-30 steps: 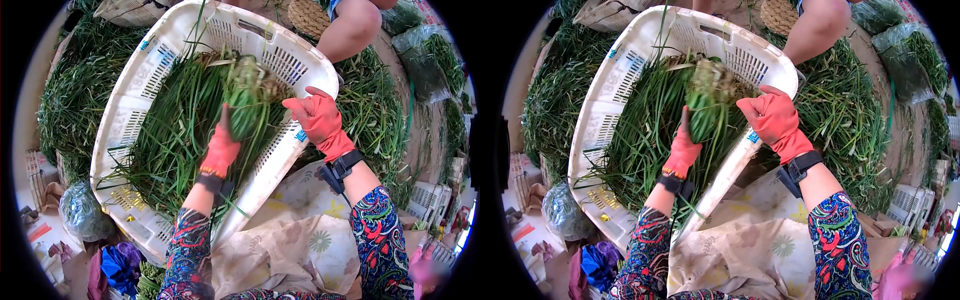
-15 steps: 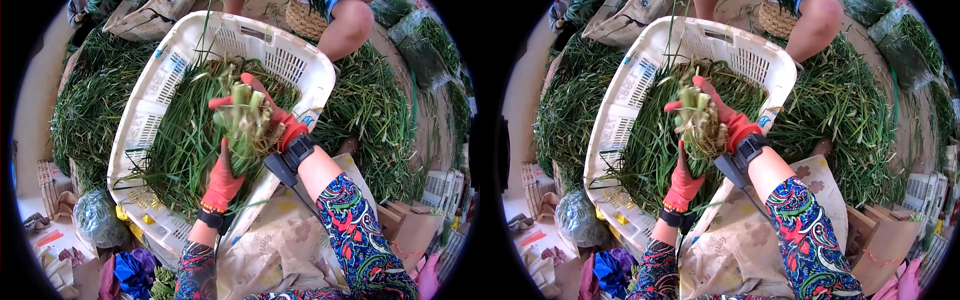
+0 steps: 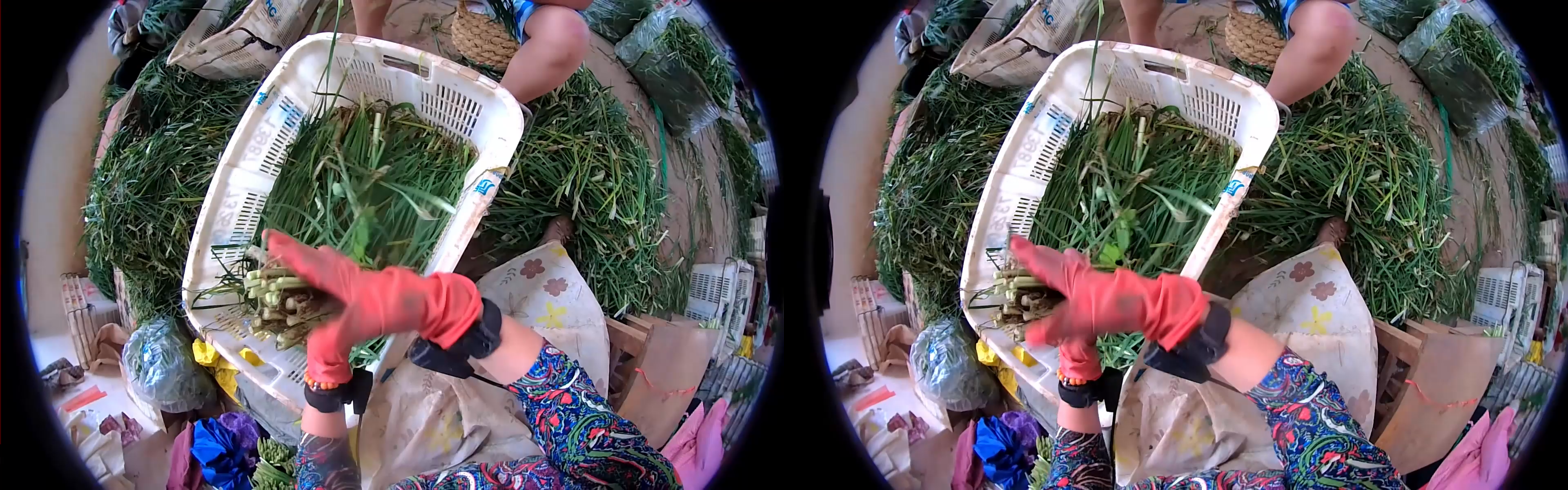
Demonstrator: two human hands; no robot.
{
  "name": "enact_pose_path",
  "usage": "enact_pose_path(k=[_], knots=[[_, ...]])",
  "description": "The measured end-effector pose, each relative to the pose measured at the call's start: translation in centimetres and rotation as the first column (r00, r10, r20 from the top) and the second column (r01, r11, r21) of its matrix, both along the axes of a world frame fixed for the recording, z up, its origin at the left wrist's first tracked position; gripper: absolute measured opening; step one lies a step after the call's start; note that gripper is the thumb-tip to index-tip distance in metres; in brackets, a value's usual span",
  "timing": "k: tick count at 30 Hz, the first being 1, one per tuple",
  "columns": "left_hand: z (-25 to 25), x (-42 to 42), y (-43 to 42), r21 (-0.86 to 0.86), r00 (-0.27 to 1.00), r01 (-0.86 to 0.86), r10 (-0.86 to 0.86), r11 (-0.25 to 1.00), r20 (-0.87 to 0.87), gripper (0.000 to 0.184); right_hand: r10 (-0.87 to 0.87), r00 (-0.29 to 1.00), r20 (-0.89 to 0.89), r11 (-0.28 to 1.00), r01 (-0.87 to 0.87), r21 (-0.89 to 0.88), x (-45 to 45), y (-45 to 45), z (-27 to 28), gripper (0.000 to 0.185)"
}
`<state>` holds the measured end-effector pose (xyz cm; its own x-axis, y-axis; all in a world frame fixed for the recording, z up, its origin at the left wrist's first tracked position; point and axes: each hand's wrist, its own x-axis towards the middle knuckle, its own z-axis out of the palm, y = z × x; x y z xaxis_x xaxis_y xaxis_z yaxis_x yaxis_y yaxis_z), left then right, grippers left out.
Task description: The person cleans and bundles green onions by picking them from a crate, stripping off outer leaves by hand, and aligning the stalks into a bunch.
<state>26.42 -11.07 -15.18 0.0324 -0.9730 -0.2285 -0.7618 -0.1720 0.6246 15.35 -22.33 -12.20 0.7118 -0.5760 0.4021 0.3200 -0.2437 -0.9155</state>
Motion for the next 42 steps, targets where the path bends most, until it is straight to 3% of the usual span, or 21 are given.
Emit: enact_pose_path(k=[1,3,7,9,11,13,15,17,19,20,22,24,25,27,28,32,34,35,37,39,42], knots=[[0.0,0.0,0.4,-0.047,1.0,-0.017,0.017,0.999,-0.007,0.041,-0.005,0.997,-0.083,0.999,0.008,0.042,-1.8,1.4,2.0,0.085],[-2.3,-0.8,0.1,-0.138,0.999,-0.021,0.014,0.99,-0.053,0.044,-0.265,0.961,-0.075,0.962,0.258,-0.091,-0.4,2.6,1.9,0.085],[-4.7,-2.2,1.1,-0.196,0.99,-0.053,0.026,0.979,-0.137,0.051,-0.275,0.961,-0.04,0.936,0.277,0.218,-0.5,3.5,1.9,0.072],[-4.7,-2.6,1.9,-0.206,0.985,-0.078,0.044,0.975,-0.167,0.055,-0.361,0.927,0.1,0.904,0.321,0.283,-1.9,4.2,2.5,0.065],[-4.8,-2.8,2.5,-0.217,0.981,-0.091,0.05,0.972,-0.186,0.059,-0.361,0.869,0.338,0.849,0.156,0.505,-3.5,4.2,4.6,0.06],[-4.5,-2.5,3.0,-0.206,0.986,-0.067,0.033,0.976,-0.164,0.064,-0.491,0.842,0.225,0.861,0.427,0.277,-6.8,3.5,9.2,0.051],[-4.7,-1.2,3.7,-0.067,0.999,0.042,-0.041,0.997,0.017,0.061,-0.666,0.718,0.201,0.732,0.682,-0.009,-10.4,3.3,13.4,0.031],[-10.0,2.7,4.3,0.392,0.95,0.151,-0.243,0.908,0.197,0.055,-0.828,0.525,0.197,0.549,0.831,0.09,-14.3,4.0,17.5,0.031],[-3.1,3.0,5.0,0.417,0.937,0.086,-0.216,0.905,0.275,0.055,-0.933,0.307,0.186,0.341,0.921,0.189,-17.9,4.8,22.0,0.038],[-4.9,5.8,5.7,0.272,0.927,0.124,-0.209,0.954,0.311,0.055,-0.869,0.315,0.381,0.324,0.945,-0.042,-18.9,4.7,24.2,0.036],[0.2,8.2,3.3,0.081,0.935,0.02,-0.048,0.996,0.352,0.06,-0.613,0.409,0.676,0.106,0.89,-0.443,-22.9,3.1,27.2,0.032],[10.8,7.0,1.0,-0.325,0.984,-0.148,0.173,0.934,0.051,0.06,-0.552,0.446,0.705,0.004,0.846,-0.532,-24.0,4.9,27.8,0.037],[15.6,6.5,-0.1,-0.564,0.997,-0.059,0.026,0.824,-0.066,0.059,-0.519,0.466,0.717,-0.049,0.821,-0.569,-24.5,5.8,28.0,0.041],[25.5,1.9,-0.3,-0.713,0.953,-0.002,-0.216,0.701,-0.215,0.067,-0.624,0.444,0.643,0.365,0.893,-0.263,-24.2,7.9,25.0,0.049],[28.1,0.6,-0.9,-0.779,0.909,0.143,-0.393,0.611,-0.141,0.071,-0.664,0.449,0.599,0.522,0.851,-0.058,-23.9,9.0,23.3,0.053],[31.3,-7.1,-1.7,-0.348,0.742,0.583,-0.656,0.734,-0.141,0.09,-0.639,0.55,0.537,0.758,0.334,0.56,-20.6,13.2,20.0,0.062],[26.9,-9.3,-1.4,0.12,0.677,0.706,-0.616,0.698,-0.404,0.095,-0.646,0.54,0.54,0.689,0.106,0.717,-20.1,14.6,18.2,0.066],[22.5,-9.3,-1.7,0.374,0.648,0.751,-0.497,0.545,-0.577,0.095,-0.691,0.514,0.509,0.61,0.037,0.791,-20.4,14.9,16.7,0.063],[17.6,-10.8,1.5,0.432,0.557,0.718,-0.078,0.545,-0.827,0.092,-0.741,0.55,0.386,0.453,-0.015,0.891,-21.8,15.0,11.9,0.058],[14.4,-13.2,4.1,0.508,0.344,0.695,0.385,0.509,-0.857,0.091,-0.782,0.578,0.233,0.255,-0.043,0.966,-22.9,14.7,6.2,0.049],[9.6,-16.2,3.4,0.438,0.485,0.687,0.084,0.58,-0.871,0.088,-0.648,0.752,0.123,0.024,-0.141,0.99,-24.1,14.5,-3.0,0.049]])
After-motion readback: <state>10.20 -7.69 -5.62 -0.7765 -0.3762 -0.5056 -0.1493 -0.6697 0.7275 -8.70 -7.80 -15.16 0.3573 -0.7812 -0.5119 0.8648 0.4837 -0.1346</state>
